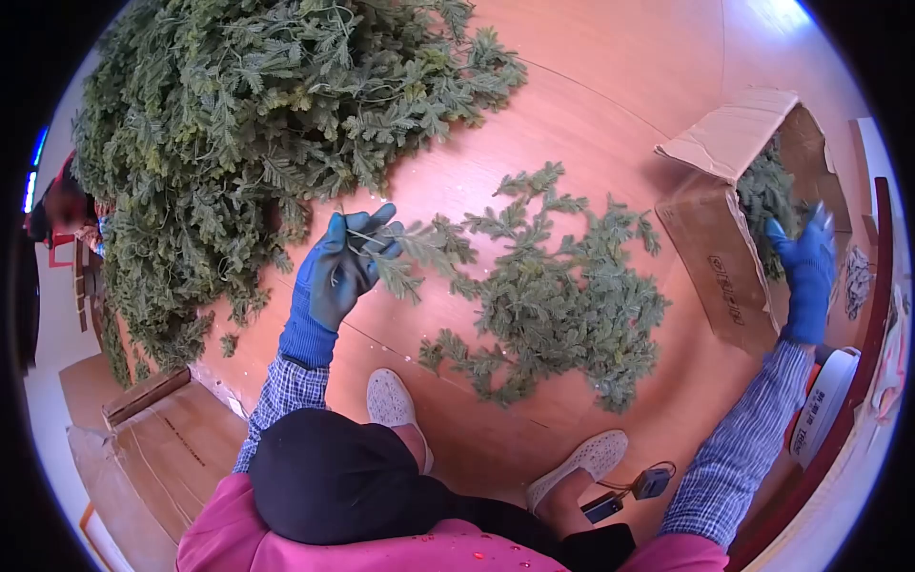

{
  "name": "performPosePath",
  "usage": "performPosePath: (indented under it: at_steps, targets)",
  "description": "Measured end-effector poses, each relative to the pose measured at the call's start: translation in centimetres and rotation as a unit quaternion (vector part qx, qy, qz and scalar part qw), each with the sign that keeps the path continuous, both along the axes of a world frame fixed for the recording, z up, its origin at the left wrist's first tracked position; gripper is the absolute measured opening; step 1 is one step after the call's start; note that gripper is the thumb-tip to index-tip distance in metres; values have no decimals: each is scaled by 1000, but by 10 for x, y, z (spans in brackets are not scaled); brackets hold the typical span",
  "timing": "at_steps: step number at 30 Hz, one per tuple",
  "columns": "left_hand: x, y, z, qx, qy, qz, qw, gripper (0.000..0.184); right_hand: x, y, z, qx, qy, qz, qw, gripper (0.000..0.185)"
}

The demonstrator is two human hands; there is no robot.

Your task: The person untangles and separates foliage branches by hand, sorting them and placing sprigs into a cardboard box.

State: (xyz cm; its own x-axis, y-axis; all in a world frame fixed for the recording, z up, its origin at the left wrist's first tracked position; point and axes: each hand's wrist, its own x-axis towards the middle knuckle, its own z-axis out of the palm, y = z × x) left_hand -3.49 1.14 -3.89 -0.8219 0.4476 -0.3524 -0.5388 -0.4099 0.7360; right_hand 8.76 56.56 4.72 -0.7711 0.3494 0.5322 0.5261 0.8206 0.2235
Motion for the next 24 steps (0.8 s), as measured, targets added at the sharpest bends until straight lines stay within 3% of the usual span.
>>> performPosePath:
  at_steps: [1,2,3,4,6,7,10,11,12,13,14,15,17,19,20,21,22,24]
  targets:
    - [1,4,3,-3,-1,1,1000,48,-7,-33,15,60,24,57,996,58]
    - [2,8,4,-25,25,-19,999,47,-15,-76,26,39,42,126,990,61]
    - [5,13,4,-46,49,-44,997,47,-24,-121,27,-86,34,200,976,64]
    - [10,18,2,-16,64,-45,997,44,-32,-165,10,-264,-28,272,925,78]
    - [20,36,5,-8,53,-39,998,43,-49,-252,-22,-630,-108,276,718,107]
    - [25,42,8,-6,43,-22,999,41,-57,-292,-45,-704,-137,311,624,117]
    - [23,39,8,-5,139,4,990,34,-50,-384,-124,-899,-106,266,330,65]
    - [25,36,7,-31,158,17,987,32,-39,-398,-125,-893,-114,232,368,46]
    - [31,38,15,-13,60,95,994,26,-32,-401,-124,-912,-211,180,302,34]
    - [30,21,4,-14,59,102,993,26,-29,-400,-120,-915,-303,128,235,23]
    - [26,-11,-20,148,-77,121,979,24,-22,-397,-108,-903,-313,150,254,22]
    - [20,-47,-43,306,-207,132,920,22,-12,-393,-97,-890,-320,173,275,22]
    - [10,-136,-73,220,-150,266,926,13,19,-372,-95,-721,-258,429,480,25]
    - [37,-190,-55,140,-109,238,955,20,17,-324,-43,-587,-367,321,646,25]
    - [62,-190,-39,-3,-114,236,965,19,19,-293,-53,-503,-259,405,718,26]
    - [95,-195,-21,-151,-121,228,954,19,20,-267,-61,-456,-277,329,779,31]
    - [134,-217,-20,-311,-126,151,930,29,19,-247,-68,-400,-292,253,831,35]
    - [237,-289,-35,-512,-56,-39,856,36,12,-219,-61,-239,-457,219,828,51]
